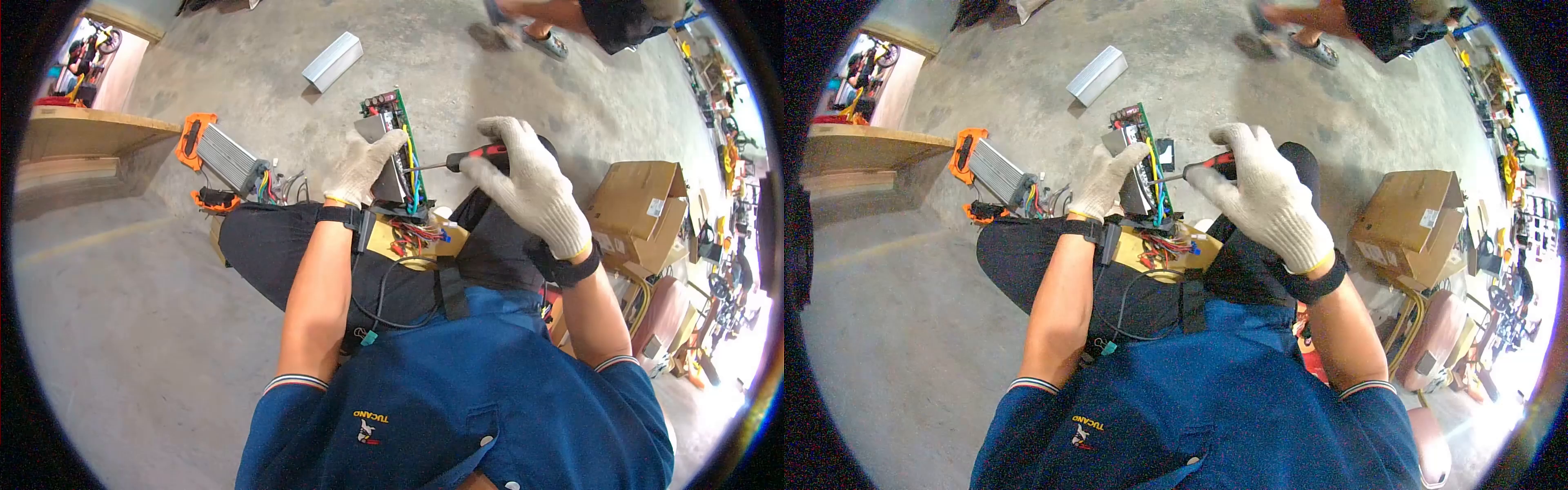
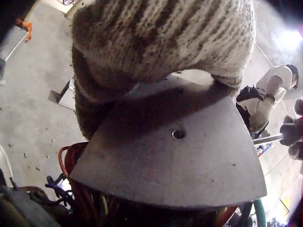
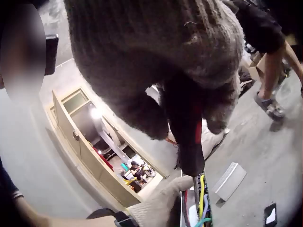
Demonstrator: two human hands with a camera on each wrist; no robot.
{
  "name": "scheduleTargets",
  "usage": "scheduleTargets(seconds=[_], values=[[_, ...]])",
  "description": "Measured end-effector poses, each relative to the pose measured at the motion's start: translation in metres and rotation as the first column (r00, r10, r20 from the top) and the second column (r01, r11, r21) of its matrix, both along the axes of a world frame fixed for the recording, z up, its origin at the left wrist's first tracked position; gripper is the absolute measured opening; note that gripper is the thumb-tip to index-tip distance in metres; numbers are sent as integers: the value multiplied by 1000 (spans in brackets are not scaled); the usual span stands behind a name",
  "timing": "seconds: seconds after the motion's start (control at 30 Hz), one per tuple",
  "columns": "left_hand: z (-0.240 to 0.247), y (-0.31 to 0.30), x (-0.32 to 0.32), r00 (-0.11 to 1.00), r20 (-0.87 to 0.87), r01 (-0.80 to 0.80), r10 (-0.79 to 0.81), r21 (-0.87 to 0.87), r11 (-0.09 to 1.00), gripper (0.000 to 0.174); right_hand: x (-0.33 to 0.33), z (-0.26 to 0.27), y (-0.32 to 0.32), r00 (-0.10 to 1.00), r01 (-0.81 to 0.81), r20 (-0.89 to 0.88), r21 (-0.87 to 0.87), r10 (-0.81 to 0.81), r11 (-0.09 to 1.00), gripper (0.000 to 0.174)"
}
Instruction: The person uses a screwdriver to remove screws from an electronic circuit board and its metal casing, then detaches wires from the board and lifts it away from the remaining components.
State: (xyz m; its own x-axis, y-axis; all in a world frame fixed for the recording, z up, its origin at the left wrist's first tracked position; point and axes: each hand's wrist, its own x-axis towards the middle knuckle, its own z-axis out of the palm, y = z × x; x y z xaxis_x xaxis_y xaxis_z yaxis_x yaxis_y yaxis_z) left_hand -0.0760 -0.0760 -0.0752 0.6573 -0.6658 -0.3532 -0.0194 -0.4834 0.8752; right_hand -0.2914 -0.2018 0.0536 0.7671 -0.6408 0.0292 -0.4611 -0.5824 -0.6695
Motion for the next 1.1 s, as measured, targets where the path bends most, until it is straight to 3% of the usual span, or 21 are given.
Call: scheduleTargets(seconds=[0.07, 0.13, 0.27, 0.37, 0.43, 0.47, 0.53, 0.63, 0.77, 0.83, 0.9, 0.97, 1.0, 1.03, 1.07, 1.1], values=[[-2, -1, 0, 1000, 0, -9, 9, -25, 1000, 57, -2, -2, -4, 994, 63, -86, -28, -66, 998, 25], [4, 1, 3, 996, 65, 61, -58, -38, 997, 57, -5, -4, -13, 991, -118, -68, -21, 117, 993, 29], [1, 1, 1, 998, 68, 22, -18, -65, 998, 56, -8, 2, -8, 988, -147, 47, 36, 145, 989, 25], [6, 0, -1, 1000, 30, 6, -6, -12, 1000, 54, -2, 1, -2, 998, -28, 51, 19, 27, 999, 21], [4, -1, -4, 998, -51, -50, 46, -93, 994, 52, 3, 10, -7, 984, 93, -167, 237, -54, 967, 26], [3, -1, -3, 998, -51, -51, 46, -94, 994, 52, 2, 9, -8, 985, 93, -167, 236, -54, 967, 26], [8, 0, -2, 998, -59, -25, 24, -23, 999, 52, -4, 6, -9, 994, -104, -42, 47, 106, 993, 27], [7, 0, -1, 999, -38, -19, 18, -20, 1000, 52, -4, 3, -5, 990, -113, 89, 43, 109, 993, 21], [9, 0, -3, 997, -70, -36, 38, 29, 999, 53, 1, -3, 0, 999, 43, 26, 7, -43, 999, 19], [6, -1, -3, 994, -100, -46, 44, -22, 999, 54, 0, -4, -10, 995, -57, -81, 12, 58, 998, 27], [-1, -2, -3, 984, -176, -57, 42, -82, 995, 61, -1, 0, -10, 994, -103, -27, 22, 104, 994, 28], [3, -1, -6, 993, -71, -98, 95, -48, 994, 69, -3, 2, -8, 989, -147, 25, 25, 146, 989, 30], [1, 0, -1, 998, 46, -54, 52, 62, 997, 75, -2, 0, -6, 991, -127, 49, 22, 126, 992, 31], [6, -1, 4, 989, -150, -15, 19, 24, 1000, 82, -1, 0, -2, 992, -106, 72, 19, 104, 994, 31], [12, 0, 7, 987, -159, 33, -27, 34, 999, 76, 3, 5, 4, 994, -42, 103, 51, 37, 998, 33], [20, 0, 7, 982, -170, 86, -79, 37, 996, 70, 3, 6, 5, 1000, -3, 8, -51, 3, 999, 30]])
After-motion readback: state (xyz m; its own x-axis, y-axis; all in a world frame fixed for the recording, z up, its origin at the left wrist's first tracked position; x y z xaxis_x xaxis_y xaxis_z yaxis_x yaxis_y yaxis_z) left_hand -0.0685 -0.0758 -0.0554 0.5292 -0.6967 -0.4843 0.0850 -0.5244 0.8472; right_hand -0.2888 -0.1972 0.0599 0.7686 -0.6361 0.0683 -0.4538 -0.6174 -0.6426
